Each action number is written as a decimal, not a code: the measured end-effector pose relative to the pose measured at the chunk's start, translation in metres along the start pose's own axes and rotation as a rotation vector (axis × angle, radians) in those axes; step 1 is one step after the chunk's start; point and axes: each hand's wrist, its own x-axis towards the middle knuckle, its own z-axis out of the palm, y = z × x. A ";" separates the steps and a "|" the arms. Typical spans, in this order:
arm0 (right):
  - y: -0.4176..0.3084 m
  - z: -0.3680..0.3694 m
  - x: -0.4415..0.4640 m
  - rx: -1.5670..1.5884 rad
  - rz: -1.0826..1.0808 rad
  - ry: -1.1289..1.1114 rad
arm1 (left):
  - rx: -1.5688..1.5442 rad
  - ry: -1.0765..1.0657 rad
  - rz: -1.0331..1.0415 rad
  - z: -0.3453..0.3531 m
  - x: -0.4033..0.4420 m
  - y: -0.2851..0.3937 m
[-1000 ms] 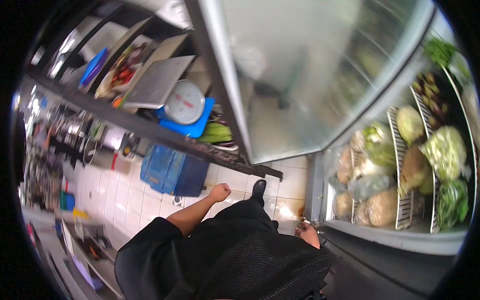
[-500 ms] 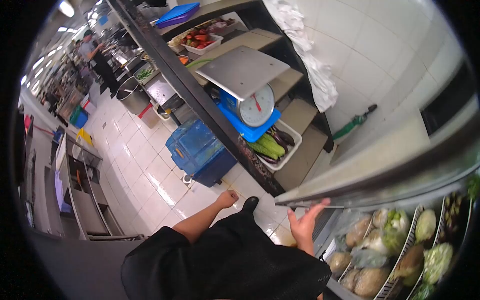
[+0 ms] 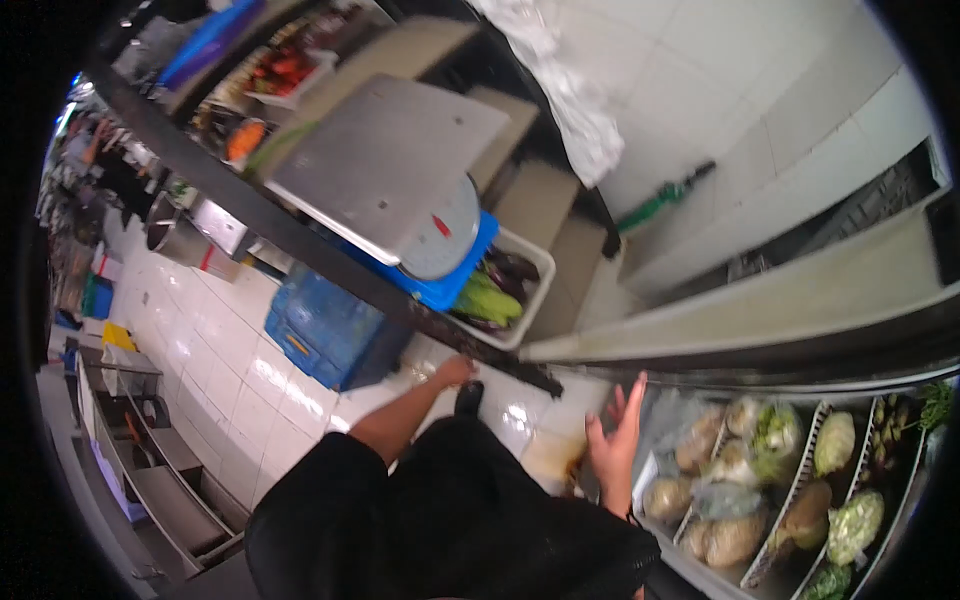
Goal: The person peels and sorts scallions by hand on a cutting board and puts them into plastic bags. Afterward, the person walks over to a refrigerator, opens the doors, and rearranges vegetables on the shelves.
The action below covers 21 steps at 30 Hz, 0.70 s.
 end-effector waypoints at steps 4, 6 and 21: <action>-0.004 0.005 0.020 0.002 0.099 -0.034 | -1.104 -0.068 -0.806 -0.084 0.024 0.064; -0.003 0.006 0.036 -0.031 0.093 -0.058 | -1.147 -0.065 -0.867 -0.096 0.040 0.073; -0.004 -0.009 0.106 0.005 0.078 0.018 | -1.694 0.116 -0.938 -0.122 0.109 0.063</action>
